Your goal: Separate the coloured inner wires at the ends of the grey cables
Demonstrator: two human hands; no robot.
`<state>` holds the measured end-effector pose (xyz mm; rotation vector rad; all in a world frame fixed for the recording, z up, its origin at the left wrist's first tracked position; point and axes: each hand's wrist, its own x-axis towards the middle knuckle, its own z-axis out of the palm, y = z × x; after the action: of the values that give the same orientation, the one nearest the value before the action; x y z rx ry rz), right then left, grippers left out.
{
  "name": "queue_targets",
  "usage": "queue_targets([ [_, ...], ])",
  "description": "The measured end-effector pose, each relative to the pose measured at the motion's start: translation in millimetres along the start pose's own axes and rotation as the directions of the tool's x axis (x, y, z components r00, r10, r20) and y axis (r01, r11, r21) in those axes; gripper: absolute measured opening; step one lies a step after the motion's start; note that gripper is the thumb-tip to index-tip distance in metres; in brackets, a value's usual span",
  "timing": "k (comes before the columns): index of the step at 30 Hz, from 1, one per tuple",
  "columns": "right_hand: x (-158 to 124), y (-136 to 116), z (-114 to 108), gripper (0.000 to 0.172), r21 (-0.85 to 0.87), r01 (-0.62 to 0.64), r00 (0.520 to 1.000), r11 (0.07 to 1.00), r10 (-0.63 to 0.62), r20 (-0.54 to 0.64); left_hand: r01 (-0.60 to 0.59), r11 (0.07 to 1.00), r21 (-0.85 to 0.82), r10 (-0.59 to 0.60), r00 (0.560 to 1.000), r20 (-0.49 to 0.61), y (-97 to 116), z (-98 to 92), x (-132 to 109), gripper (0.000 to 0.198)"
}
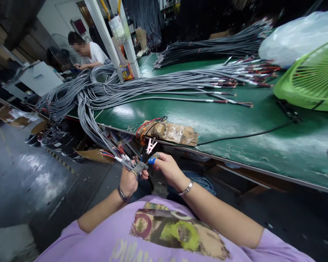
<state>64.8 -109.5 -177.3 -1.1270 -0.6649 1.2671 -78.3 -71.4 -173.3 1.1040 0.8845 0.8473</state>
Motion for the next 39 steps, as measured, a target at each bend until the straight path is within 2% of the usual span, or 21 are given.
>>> queue_targets([
  [3,2,-4,0,0.027,0.122,-0.095,0.995,0.988,0.096,-0.007,0.009,1.0,0.011,-0.009,1.0,0.012,0,-0.6,0,0.034],
  [6,3,-8,3,0.034,0.123,-0.167,0.983,0.978,0.155,0.099,0.016,0.999,0.045,-0.018,0.999,0.041,-2,-2.6,0,0.036],
  [9,1,-11,10,0.036,0.047,-0.116,0.98,0.992,0.106,0.17,0.004,0.996,0.086,-0.01,0.998,0.064,-5,-4.1,-1,0.036],
  [12,-3,-12,16,0.033,0.015,-0.069,0.984,0.997,0.066,0.168,-0.003,0.995,0.104,-0.004,0.998,0.068,-5,-4.2,-1,0.035],
  [15,-4,-7,18,0.029,0.027,-0.058,0.992,0.998,0.054,0.117,-0.016,0.995,0.102,0.011,0.999,0.047,-5,-3.4,-2,0.034],
  [17,-2,-3,16,0.029,0.072,-0.065,0.998,0.995,0.065,0.007,-0.036,0.995,0.09,0.034,0.999,0.026,-4,-2.9,-4,0.034],
  [19,2,1,11,0.027,0.18,-0.078,0.989,0.981,0.098,-0.109,-0.048,0.996,0.071,0.047,0.999,0.015,-2,-2.7,-5,0.033],
  [21,6,1,4,0.021,0.308,-0.113,0.974,0.945,0.166,-0.152,-0.049,0.998,0.048,0.048,0.999,0.01,0,-2.7,-7,0.032],
  [23,10,-2,-4,0.017,0.376,-0.189,0.968,0.907,0.236,-0.083,-0.047,0.999,0.025,0.047,0.999,0.006,4,-2.2,-8,0.032],
  [25,12,-7,-9,0.027,0.376,-0.27,0.961,0.886,0.27,0.055,-0.05,0.999,0.002,0.05,0.999,0.005,9,-0.4,-8,0.031],
  [27,15,-11,-11,0.035,0.339,-0.302,0.949,0.891,0.248,0.195,-0.05,0.999,-0.02,0.05,0.999,0.009,14,2.8,-7,0.031],
  [29,18,-14,-11,0.036,0.294,-0.268,0.945,0.917,0.192,0.264,-0.045,0.998,-0.036,0.045,0.999,0.011,19,6.9,-5,0.032],
  [30,19,-14,-10,0.035,0.266,-0.223,0.954,0.938,0.154,0.256,-0.041,0.998,-0.038,0.041,0.999,0.009,21,9.0,-3,0.032],
  [33,22,-12,-5,0.037,0.119,-0.007,0.998,0.993,0.001,0.056,-0.023,0.999,-0.037,0.022,1.0,-0.01,25,14.3,1,0.034],
  [35,24,-9,-2,0.043,0.034,0.085,0.994,0.996,-0.083,-0.067,-0.015,0.999,-0.05,0.014,1.0,-0.017,25,16.9,4,0.034],
  [36,25,-8,-1,0.047,0.027,0.094,0.993,0.995,-0.091,-0.075,-0.011,0.998,-0.058,0.01,1.0,-0.015,24,17.9,6,0.033],
  [39,27,-6,2,0.056,0.062,0.073,0.997,0.995,-0.073,-0.006,0.0,0.998,-0.058,-0.001,1.0,-0.009,22,20.2,10,0.033],
])
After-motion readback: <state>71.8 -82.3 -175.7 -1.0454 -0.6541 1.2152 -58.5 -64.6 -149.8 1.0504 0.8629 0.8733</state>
